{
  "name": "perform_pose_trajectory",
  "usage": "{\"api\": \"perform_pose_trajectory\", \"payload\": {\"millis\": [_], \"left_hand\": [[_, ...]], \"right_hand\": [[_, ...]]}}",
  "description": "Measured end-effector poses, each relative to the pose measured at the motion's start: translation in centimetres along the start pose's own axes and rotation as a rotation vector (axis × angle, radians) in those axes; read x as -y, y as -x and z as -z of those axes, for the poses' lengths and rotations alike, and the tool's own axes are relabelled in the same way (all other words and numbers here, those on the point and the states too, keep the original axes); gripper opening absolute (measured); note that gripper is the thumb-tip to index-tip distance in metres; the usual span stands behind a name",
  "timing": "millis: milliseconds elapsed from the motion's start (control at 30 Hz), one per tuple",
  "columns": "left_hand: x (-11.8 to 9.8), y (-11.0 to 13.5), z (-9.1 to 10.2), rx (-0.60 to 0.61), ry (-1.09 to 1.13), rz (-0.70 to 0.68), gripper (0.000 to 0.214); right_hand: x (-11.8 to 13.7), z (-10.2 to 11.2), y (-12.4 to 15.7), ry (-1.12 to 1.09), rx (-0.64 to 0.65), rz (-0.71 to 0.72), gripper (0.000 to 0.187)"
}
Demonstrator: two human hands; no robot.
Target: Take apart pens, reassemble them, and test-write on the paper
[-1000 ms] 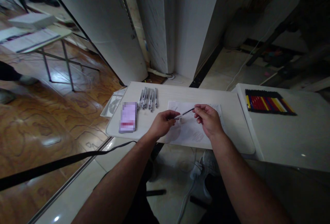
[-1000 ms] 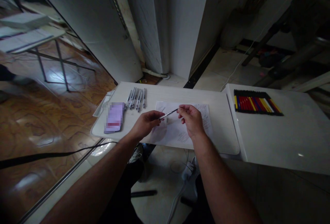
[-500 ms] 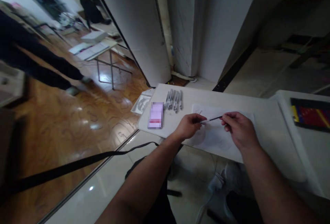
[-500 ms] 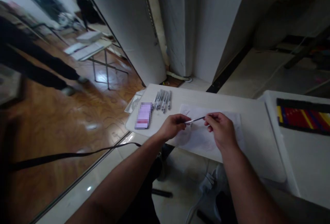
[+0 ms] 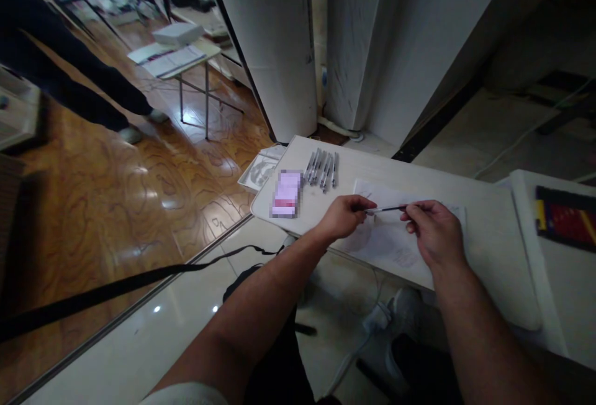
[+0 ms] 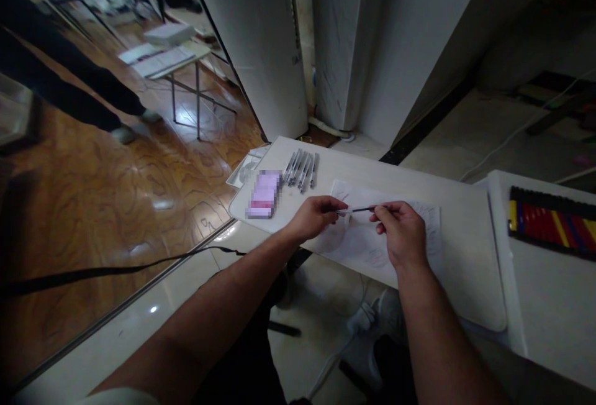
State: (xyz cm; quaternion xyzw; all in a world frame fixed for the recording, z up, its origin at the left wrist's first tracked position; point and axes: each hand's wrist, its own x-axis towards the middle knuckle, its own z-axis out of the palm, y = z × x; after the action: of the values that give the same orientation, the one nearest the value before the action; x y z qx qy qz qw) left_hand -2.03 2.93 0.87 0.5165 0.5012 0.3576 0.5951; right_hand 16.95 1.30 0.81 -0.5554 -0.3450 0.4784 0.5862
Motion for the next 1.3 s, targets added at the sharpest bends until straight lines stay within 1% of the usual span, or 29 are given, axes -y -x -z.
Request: {"api": "perform_pose_trajectory", "payload": {"millis": [133, 300, 467, 600, 733, 900, 1067, 1200, 1300], "left_hand": [[-0.28, -0.08, 0.13, -0.004, 0.036, 0.019, 0.033], [-0.06, -0.42, 0.3, 0.01, 0.084, 0.02, 0.031], [0.22, -0.53, 0.51, -0.005, 0.089, 0.039, 0.032], [0.14, -0.36, 0.49, 0.009, 0.099, 0.04, 0.032], [0.08, -0.32, 0.47, 0.007, 0.108, 0.037, 0.031], [0.02, -0.33, 0.53, 0.002, 0.102, 0.059, 0.032], [-0.17, -0.28, 0.62, -0.003, 0.113, 0.054, 0.031], [0.01, -0.38, 0.71, -0.01, 0.115, 0.052, 0.03], [0.12, -0.41, 0.78, -0.007, 0.108, 0.05, 0.029]], "right_hand": [[0.25, -0.2, 0.12, -0.031, 0.024, -0.016, 0.021], [0.56, -0.24, 0.2, -0.039, 0.048, -0.012, 0.019], [0.47, -0.19, 0.24, -0.018, 0.066, 0.002, 0.018], [0.38, -0.2, 0.28, -0.03, 0.078, 0.003, 0.019], [0.17, -0.41, 0.44, -0.031, 0.062, 0.062, 0.021], [-0.19, -0.73, 0.54, 0.018, 0.003, 0.163, 0.021], [-0.12, -0.47, 0.31, 0.14, 0.002, 0.168, 0.019], [-0.06, -0.26, 0.16, 0.164, 0.02, 0.161, 0.018], [0.03, -0.25, 0.14, 0.2, 0.008, 0.172, 0.016]]}}
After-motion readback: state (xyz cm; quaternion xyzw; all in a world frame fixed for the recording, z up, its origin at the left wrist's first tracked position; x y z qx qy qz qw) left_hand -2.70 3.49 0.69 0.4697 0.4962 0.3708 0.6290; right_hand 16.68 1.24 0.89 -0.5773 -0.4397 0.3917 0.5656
